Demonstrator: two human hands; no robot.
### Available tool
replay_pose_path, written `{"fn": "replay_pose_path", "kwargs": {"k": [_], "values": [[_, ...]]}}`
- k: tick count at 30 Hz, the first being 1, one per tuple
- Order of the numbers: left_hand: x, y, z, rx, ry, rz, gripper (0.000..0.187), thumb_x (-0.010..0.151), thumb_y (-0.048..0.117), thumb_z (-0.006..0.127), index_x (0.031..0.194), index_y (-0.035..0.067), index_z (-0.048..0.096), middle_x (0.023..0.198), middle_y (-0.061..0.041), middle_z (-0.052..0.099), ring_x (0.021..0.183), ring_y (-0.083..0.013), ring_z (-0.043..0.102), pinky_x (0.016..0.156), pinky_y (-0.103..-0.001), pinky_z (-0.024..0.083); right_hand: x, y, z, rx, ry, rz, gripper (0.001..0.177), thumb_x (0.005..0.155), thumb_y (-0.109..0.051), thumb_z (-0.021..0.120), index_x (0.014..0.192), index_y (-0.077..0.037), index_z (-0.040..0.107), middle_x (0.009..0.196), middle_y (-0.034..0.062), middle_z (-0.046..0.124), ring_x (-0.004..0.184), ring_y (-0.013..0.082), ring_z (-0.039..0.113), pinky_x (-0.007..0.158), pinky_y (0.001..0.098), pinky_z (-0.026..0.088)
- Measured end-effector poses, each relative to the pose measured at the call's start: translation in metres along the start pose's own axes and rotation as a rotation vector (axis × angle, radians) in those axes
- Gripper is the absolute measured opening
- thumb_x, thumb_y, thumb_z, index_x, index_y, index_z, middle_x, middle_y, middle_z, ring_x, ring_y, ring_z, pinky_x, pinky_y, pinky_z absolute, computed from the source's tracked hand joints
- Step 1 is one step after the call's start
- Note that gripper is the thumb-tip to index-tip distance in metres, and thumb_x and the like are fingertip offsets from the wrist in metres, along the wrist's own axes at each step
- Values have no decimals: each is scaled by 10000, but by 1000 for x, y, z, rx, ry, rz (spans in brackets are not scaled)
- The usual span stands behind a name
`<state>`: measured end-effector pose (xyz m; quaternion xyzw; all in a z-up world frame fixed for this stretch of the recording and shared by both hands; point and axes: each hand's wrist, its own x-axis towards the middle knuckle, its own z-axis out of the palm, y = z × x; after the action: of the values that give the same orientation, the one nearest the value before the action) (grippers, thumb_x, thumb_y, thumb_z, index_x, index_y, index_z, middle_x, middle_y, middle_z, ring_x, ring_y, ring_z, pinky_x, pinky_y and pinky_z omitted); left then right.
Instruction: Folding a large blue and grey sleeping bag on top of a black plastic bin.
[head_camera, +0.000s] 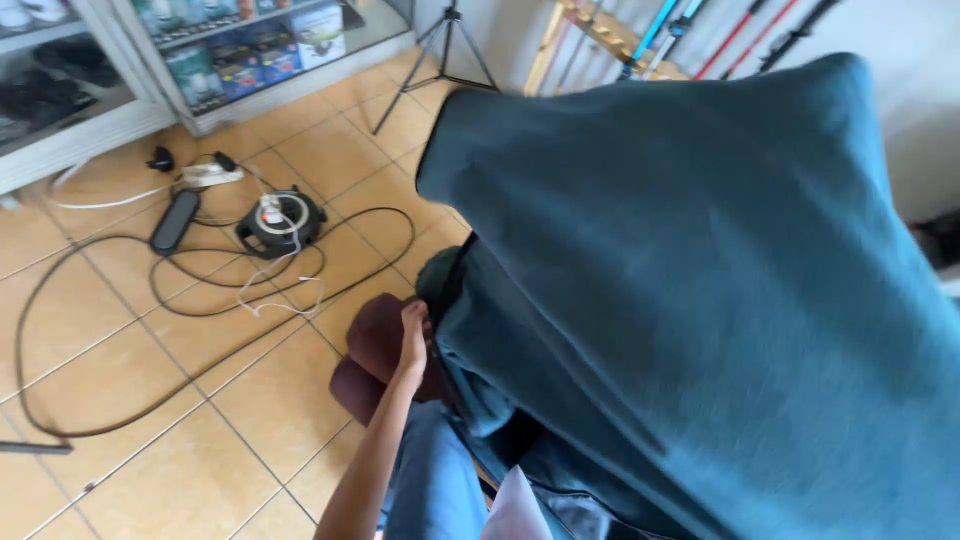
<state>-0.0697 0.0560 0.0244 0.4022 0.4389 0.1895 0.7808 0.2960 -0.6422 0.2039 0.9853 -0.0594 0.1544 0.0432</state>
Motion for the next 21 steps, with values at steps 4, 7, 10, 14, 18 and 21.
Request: {"fn": "replay_pose_path", "kwargs": {"k": [4, 7, 10, 14, 18, 21], "values": [[-5, 0, 19, -28, -79, 370, 548, 1042, 495, 447, 1436, 120, 517, 1450, -114, 522, 1372, -283, 442, 1202, -432, 273, -107, 85, 35, 311, -486, 291, 502, 1013, -469, 560, 1273, -54, 671, 1210, 115, 685, 1026, 319, 643, 883, 434, 458], [-23, 9, 23, 45, -210, 363, 661, 936, 542, 472, 1462, 140, 470, 1431, -58, 547, 1345, -206, 487, 1174, -368, 329, -178, 95, 55, 580, -857, 520, 647, 1046, -509, 541, 1390, 24, 667, 1322, 190, 693, 1107, 401, 635, 949, 508, 436], [-59, 30, 33, 189, -269, 239, 918, 853, 556, 565, 1563, 94, 211, 1592, -102, 300, 1491, -229, 315, 1220, -397, 262, -225, 54, 65, 772, -806, 346, 486, 1033, -390, 614, 1265, 22, 724, 1163, 178, 691, 1087, 312, 632, 983, 478, 444], [-95, 43, 50, 172, -238, 346, 918, 813, 444, 712, 1562, 178, 255, 1604, -228, 372, 1512, -268, 361, 1202, -425, 301, -242, -40, 71, 430, -203, 56, 1049, 717, -827, 625, 1422, -58, 527, 1400, 280, 538, 1355, 506, 415, 1137, 550, 305], [-128, 64, 75, 334, -202, 183, 1058, 731, 549, 711, 1603, 134, 279, 1613, -117, 414, 1471, -254, 421, 1213, -379, 335, -265, -114, 0, 782, -295, 104, 1127, 729, -642, 736, 1531, 41, 339, 1492, 247, 423, 1429, 357, 406, 1165, 438, 325], [-121, 60, 89, 505, -441, 407, 406, 919, 309, 619, 1274, 128, 696, 1233, -90, 718, 1163, -201, 653, 967, -310, 506, -258, -109, 5, 603, -458, -151, 414, 957, -455, 590, 1125, -78, 567, 1147, 220, 726, 1091, 486, 650, 870, 527, 490]]}}
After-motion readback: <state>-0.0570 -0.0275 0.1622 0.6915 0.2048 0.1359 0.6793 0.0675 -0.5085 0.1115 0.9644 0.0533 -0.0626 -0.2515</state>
